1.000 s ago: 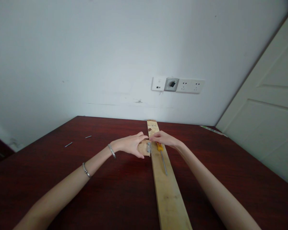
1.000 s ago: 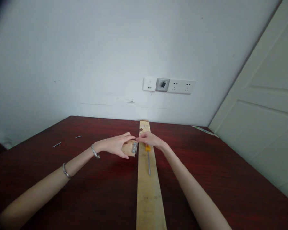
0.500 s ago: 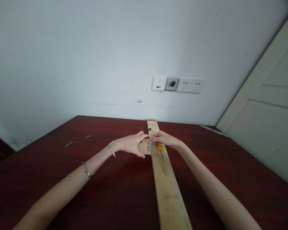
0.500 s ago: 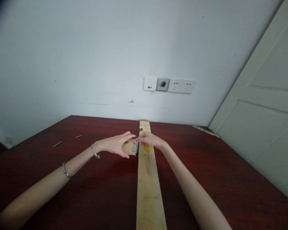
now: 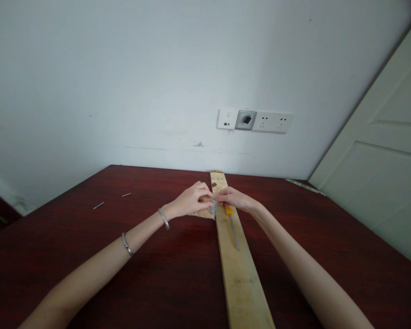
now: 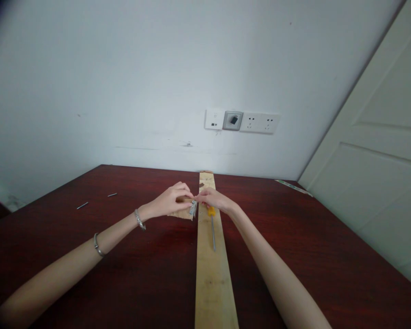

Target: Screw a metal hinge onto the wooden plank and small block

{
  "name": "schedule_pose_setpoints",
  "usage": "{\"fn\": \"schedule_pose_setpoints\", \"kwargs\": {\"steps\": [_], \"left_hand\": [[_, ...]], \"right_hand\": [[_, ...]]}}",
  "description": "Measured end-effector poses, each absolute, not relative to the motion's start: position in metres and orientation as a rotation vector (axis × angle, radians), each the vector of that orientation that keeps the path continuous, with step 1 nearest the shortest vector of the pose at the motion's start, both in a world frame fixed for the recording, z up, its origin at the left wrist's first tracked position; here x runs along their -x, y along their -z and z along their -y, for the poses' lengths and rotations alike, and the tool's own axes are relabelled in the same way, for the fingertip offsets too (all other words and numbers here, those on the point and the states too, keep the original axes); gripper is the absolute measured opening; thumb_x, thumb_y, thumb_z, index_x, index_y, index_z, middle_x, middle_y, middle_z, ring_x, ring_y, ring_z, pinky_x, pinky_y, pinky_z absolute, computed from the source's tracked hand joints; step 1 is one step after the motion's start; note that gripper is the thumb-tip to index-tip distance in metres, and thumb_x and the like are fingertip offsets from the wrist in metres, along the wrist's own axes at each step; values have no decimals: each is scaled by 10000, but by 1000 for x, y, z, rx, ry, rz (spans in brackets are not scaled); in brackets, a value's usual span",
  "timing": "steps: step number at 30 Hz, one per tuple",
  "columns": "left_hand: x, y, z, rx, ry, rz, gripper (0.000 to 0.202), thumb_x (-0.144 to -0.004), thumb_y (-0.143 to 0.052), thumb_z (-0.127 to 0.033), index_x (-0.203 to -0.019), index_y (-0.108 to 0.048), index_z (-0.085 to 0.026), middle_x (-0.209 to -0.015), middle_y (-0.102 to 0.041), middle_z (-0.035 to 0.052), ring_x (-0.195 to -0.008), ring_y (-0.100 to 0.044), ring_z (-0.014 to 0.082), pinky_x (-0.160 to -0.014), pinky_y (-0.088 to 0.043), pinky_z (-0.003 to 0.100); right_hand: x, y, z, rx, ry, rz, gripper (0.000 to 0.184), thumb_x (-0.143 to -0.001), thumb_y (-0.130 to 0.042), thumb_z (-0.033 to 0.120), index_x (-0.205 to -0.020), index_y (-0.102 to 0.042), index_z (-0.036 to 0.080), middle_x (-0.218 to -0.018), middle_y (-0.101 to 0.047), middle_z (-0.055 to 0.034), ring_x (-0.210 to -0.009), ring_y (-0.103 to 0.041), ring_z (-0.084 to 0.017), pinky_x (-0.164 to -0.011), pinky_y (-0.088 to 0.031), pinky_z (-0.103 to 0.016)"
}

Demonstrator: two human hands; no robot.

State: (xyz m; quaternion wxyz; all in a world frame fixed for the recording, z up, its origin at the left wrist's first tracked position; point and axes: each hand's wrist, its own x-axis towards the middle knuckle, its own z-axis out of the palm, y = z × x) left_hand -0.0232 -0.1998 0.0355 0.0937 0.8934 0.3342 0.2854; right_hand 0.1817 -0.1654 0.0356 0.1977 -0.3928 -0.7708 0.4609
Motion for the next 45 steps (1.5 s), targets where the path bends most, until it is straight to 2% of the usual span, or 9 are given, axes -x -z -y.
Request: {"fn": "schedule_pose_setpoints", "kwargs": {"steps": [8,13,18,29,39,45], "left_hand": [[20,-31,203,-2785,-938,-872,133,-884,-544,-203,-860,-662,-147,-858,-591,51,-862,-527,161,-756,-453,281],[19,-33,205,-2808,-973,-858,105,-865,-545,-168,-827,-637,-133,-830,-595,55,-824,-526,157,-729,-449,271],[20,-29,201,-2807,-999,-840,76,-863,-545,-178,-831,-605,-147,-828,-590,45,-832,-511,159,-742,-446,277],[22,-27,201,-2801,-998,-876,68,-877,-530,-188,-835,-573,-156,-827,-587,40,-830,-511,158,-737,-444,276],[23,-34,204,-2898,-978,-866,117,-898,-506,-194,-854,-600,-141,-820,-608,54,-801,-527,156,-736,-459,281],[23,-36,203,-3035,-901,-845,127,-901,-482,-157,-838,-590,-133,-830,-603,59,-795,-521,155,-827,-451,319]], "right_hand": [[-178,-31,163,1087,-1260,2196,288,-713,-524,428,-583,-511,172,-547,-442,33,-516,-369,-88,-501,-283,-247],[-177,-34,166,1072,-1199,2251,277,-726,-509,403,-569,-469,178,-526,-357,58,-502,-308,-74,-489,-218,-246],[-177,-37,168,1075,-1135,2294,340,-757,-509,432,-550,-386,193,-523,-272,76,-500,-239,-63,-487,-165,-249],[-175,-39,169,1091,-1072,2327,424,-783,-478,545,-562,-371,200,-525,-255,76,-498,-235,-66,-478,-163,-246],[-175,-31,162,1099,-1076,2316,418,-769,-482,542,-549,-365,207,-514,-276,69,-494,-239,-70,-470,-165,-252],[-175,-27,159,1098,-1078,2297,378,-756,-472,511,-560,-409,194,-535,-308,62,-516,-272,-76,-489,-199,-249]]}}
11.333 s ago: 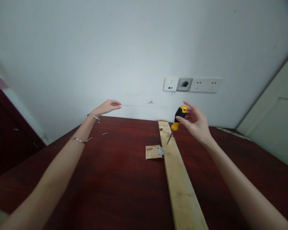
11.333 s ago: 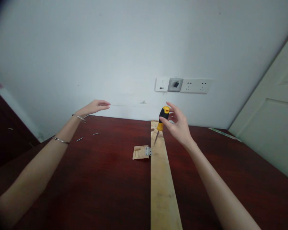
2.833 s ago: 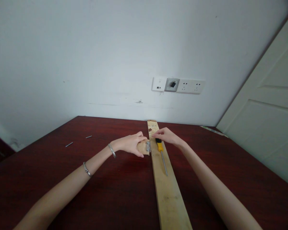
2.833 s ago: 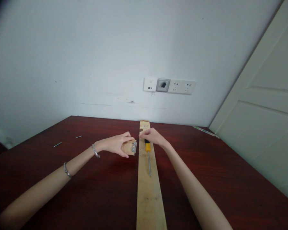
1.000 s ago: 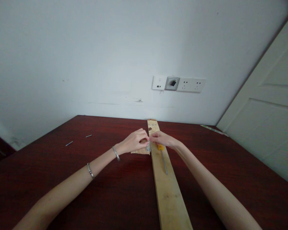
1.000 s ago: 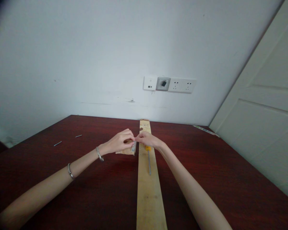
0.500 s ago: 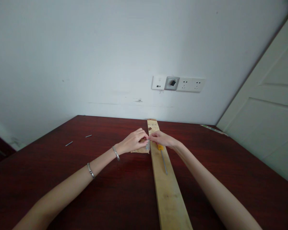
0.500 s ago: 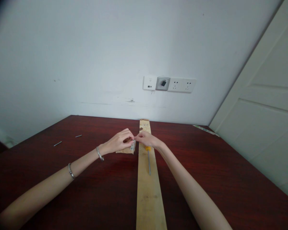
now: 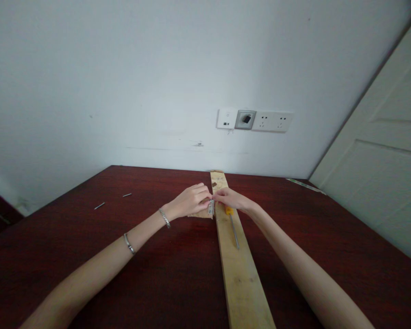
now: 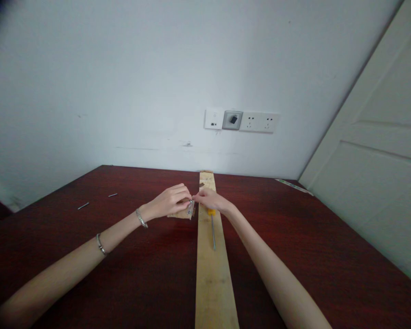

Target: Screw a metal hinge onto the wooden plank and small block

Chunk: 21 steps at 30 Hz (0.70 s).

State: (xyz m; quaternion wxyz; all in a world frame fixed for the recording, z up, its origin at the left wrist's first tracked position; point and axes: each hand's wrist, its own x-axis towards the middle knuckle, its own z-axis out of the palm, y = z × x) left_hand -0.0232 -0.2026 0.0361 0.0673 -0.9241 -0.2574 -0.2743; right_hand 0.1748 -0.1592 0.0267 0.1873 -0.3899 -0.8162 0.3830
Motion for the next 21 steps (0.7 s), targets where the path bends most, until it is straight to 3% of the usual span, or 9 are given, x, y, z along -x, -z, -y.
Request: {"fn": "schedule_pose_setpoints", "kwargs": {"steps": [7,14,21], "left_hand": [[25,-29,197,2904,1078,877,51,-850,-564,-171,-842,-607,-147,-862,-613,55,-858,-547,157,-771,-467,282],[19,-28,200,2916,1356,992,48,-813,-589,-172,-786,-616,-142,-830,-617,47,-757,-568,125,-703,-482,256],[19,-28,203,2851,1250,954,70,-834,-548,-166,-847,-613,-144,-861,-611,58,-803,-564,143,-741,-492,284]], "right_hand": [[-175,-30,162,1092,-1088,2288,378,-763,-467,511,-572,-428,187,-541,-312,62,-514,-268,-73,-491,-190,-251],[-173,-28,160,1104,-1065,2278,317,-745,-475,425,-543,-408,191,-520,-320,60,-511,-283,-74,-484,-197,-247],[-171,-24,158,1112,-1053,2247,268,-752,-457,377,-567,-433,184,-523,-340,57,-523,-301,-79,-495,-200,-241]]}}
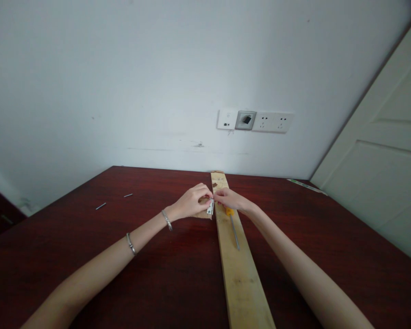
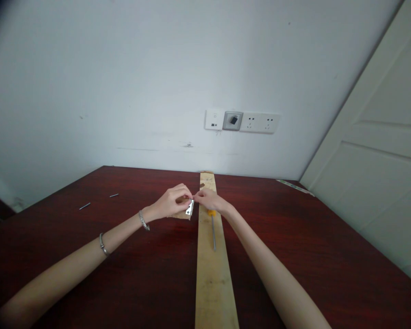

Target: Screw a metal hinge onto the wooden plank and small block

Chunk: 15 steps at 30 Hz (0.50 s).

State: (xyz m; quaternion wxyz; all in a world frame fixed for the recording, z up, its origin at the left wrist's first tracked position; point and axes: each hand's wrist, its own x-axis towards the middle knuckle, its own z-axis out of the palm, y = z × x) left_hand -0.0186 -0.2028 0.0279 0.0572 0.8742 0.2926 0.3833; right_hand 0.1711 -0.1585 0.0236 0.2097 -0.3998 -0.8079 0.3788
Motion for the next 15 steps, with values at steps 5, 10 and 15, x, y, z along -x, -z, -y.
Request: {"fn": "schedule_pose_setpoints", "kwargs": {"steps": [5,10,15], "left_hand": [[17,-27,204,-2706,-1159,-822,88,-859,-522,-162,-866,-608,-144,-863,-628,64,-844,-559,157,-773,-488,296],[16,-24,204,-2632,-1193,-865,104,-850,-531,-151,-905,-619,-146,-850,-601,45,-777,-547,126,-716,-480,259],[16,-20,203,-2591,-1183,-937,189,-844,-534,-147,-1017,-606,-168,-798,-536,4,-715,-513,101,-671,-454,228]], "right_hand": [[-173,-23,157,1087,-1056,2246,307,-752,-469,397,-535,-410,187,-514,-314,61,-525,-284,-80,-504,-195,-250],[-173,-24,158,1067,-1100,2225,382,-747,-488,503,-552,-446,177,-547,-349,53,-538,-300,-80,-508,-215,-249],[-173,-25,160,1071,-1159,2180,449,-743,-518,586,-591,-503,164,-551,-382,46,-533,-319,-81,-494,-236,-240]]}}
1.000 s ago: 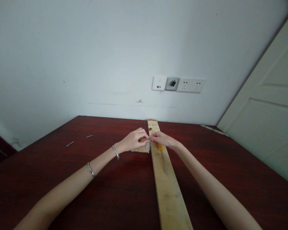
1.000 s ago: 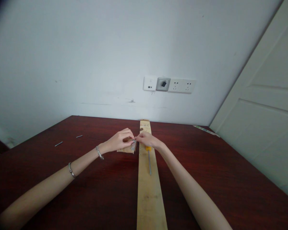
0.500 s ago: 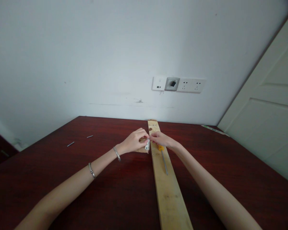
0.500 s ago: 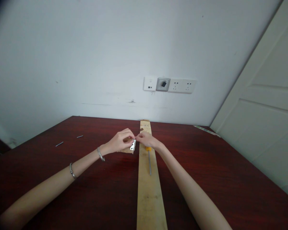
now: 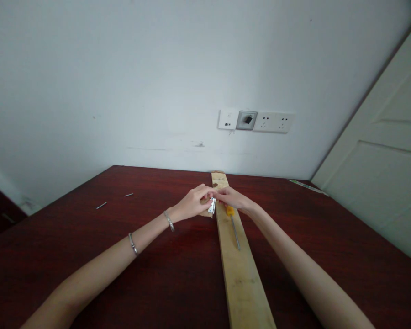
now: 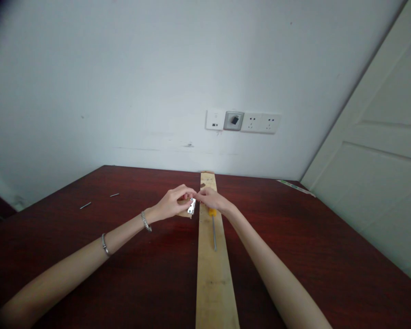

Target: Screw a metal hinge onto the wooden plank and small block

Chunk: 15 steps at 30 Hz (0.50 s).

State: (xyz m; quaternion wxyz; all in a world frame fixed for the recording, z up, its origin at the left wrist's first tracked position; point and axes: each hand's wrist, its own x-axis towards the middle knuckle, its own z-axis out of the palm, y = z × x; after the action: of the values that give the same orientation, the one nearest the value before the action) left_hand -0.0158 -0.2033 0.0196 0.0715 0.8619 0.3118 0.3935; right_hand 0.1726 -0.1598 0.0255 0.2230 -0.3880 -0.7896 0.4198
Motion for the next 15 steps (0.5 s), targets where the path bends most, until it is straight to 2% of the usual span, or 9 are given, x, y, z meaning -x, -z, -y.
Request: {"fn": "schedule_pose_setpoints", "kwargs": {"steps": [9,15], "left_hand": [[14,-14,201,-2522,-1211,-971,204,-807,-553,-122,-999,-596,-176,-817,-565,0,-731,-548,101,-694,-470,225],[11,-20,204,-2247,-1349,-966,318,-801,-630,-202,-1077,-473,-176,-840,-659,4,-800,-634,125,-773,-495,254]], "right_hand": [[-171,-25,161,1094,-1211,2116,425,-718,-560,566,-584,-513,165,-542,-406,45,-513,-336,-77,-487,-245,-239],[-172,-24,159,1129,-1220,2063,408,-703,-578,545,-565,-489,171,-525,-403,50,-499,-327,-73,-482,-236,-239]]}}
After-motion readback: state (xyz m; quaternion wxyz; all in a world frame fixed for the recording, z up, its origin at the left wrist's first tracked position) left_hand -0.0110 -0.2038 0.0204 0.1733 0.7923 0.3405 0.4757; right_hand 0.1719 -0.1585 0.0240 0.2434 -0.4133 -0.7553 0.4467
